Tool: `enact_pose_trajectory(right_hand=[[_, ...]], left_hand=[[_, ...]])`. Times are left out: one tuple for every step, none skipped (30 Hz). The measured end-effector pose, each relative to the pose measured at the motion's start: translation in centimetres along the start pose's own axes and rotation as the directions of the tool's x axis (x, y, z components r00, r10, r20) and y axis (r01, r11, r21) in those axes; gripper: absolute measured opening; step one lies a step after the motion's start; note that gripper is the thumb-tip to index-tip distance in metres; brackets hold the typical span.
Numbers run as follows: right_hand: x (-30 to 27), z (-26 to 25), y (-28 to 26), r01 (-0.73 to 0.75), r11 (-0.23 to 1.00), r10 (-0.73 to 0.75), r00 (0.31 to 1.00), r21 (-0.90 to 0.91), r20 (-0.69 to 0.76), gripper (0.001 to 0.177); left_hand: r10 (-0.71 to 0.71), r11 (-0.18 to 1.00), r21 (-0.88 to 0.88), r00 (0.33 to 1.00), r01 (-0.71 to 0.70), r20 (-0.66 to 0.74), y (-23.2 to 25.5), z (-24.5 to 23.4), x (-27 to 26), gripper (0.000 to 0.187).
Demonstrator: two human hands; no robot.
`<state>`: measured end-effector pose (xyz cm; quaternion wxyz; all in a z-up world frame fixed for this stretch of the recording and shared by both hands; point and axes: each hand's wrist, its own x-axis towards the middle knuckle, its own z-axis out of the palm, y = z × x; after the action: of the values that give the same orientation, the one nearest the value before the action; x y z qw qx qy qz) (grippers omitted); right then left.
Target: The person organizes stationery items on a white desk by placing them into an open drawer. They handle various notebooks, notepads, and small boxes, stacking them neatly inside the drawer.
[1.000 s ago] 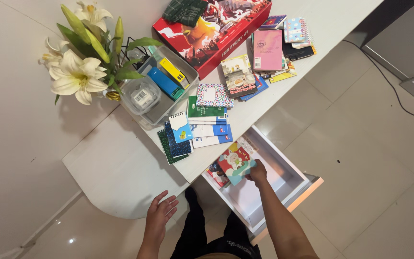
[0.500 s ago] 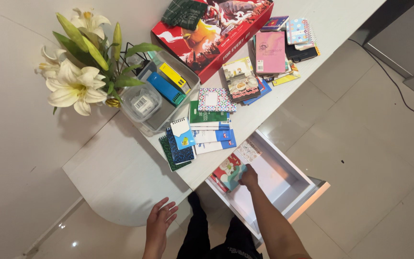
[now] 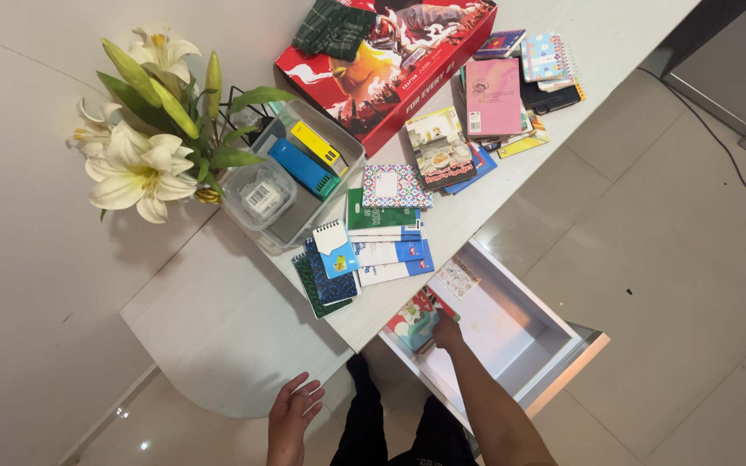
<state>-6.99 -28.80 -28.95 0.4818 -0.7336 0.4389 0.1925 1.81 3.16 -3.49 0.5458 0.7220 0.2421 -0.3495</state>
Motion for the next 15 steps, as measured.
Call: enact_pose_trajectory(right_hand=[[0.5, 0.4, 0.5, 0.068, 0.996, -0.072, 0.996, -0.058, -0.058, 0.065], [1.0, 0.7, 0.9, 0.134, 0.984, -0.147, 0.983, -0.119, -0.111, 0.063], [1.4, 1.0, 1.1, 0.105, 0.991, -0.117, 0.983, -0.088, -0.141, 0.061], [1.6, 1.2, 1.2, 0.075, 0.996, -0.084, 0.982, -0.055, -0.169, 0.059], [1.7, 1.3, 1.3, 0.046, 0.999, -0.050, 0.979, -0.022, -0.196, 0.056], [1.9, 1.4, 1.4, 0.053, 0.998, -0.059, 0.982, -0.043, -0.180, 0.056], [2.2, 1.4, 1.5, 0.059, 0.996, -0.069, 0.984, -0.063, -0.162, 0.056], [2.4, 1.4, 1.6, 0.065, 0.994, -0.077, 0.986, -0.083, -0.146, 0.056], [2.5, 1.6, 2.0, 0.049, 0.998, -0.055, 0.987, -0.047, -0.149, 0.058], [2.9, 1.7, 2.4, 0.035, 0.999, -0.036, 0.987, -0.010, -0.155, 0.060], [3.2, 1.8, 2.8, 0.021, 0.999, -0.016, 0.987, 0.027, -0.160, 0.063], [3.5, 1.9, 3.0, 0.090, 0.996, -0.091, 0.985, -0.013, -0.146, 0.064], [3.8, 1.9, 3.3, 0.160, 0.986, -0.165, 0.978, -0.051, -0.129, 0.066], [3.8, 2.1, 3.7, 0.225, 0.970, -0.234, 0.966, -0.089, -0.106, 0.069], [3.8, 2.1, 4.0, 0.217, 0.973, -0.225, 0.967, -0.076, -0.119, 0.071]], left_hand=[[-0.002, 1.000, -0.002, 1.000, 0.002, -0.003, 0.0, 0.0, 0.1, 0.043], [-0.002, 1.000, -0.001, 1.000, 0.002, -0.003, 0.0, 0.0, 0.2, 0.042], [-0.002, 1.000, -0.001, 1.000, 0.002, -0.003, -0.1, -0.1, 0.4, 0.042], [-0.004, 1.000, -0.001, 1.000, 0.004, -0.004, -0.3, -0.2, 0.5, 0.042], [-0.002, 1.000, 0.004, 1.000, 0.002, -0.004, -0.6, -0.4, 0.6, 0.042], [0.001, 1.000, 0.009, 1.000, -0.001, -0.003, -0.8, -0.5, 0.9, 0.042], [0.004, 1.000, 0.014, 1.000, -0.004, -0.003, -1.2, -0.7, 1.2, 0.042], [0.008, 1.000, 0.008, 1.000, -0.008, 0.000, -1.6, -0.9, 1.6, 0.042], [0.011, 1.000, 0.001, 1.000, -0.011, 0.003, -2.0, -1.1, 1.8, 0.042], [0.016, 1.000, -0.007, 1.000, -0.016, 0.008, -2.3, -1.2, 2.3, 0.042], [0.010, 1.000, -0.010, 1.000, -0.010, 0.004, -2.6, -1.4, 2.5, 0.042], [0.005, 1.000, -0.015, 1.000, -0.005, -0.001, -2.9, -1.5, 2.7, 0.042], [-0.001, 1.000, -0.021, 1.000, 0.001, -0.005, -2.9, -1.4, 2.9, 0.042], [0.007, 1.000, -0.021, 1.000, -0.007, 0.001, -3.0, -1.5, 2.8, 0.042], [0.015, 1.000, -0.022, 1.000, -0.015, 0.007, -3.0, -1.4, 2.7, 0.042]])
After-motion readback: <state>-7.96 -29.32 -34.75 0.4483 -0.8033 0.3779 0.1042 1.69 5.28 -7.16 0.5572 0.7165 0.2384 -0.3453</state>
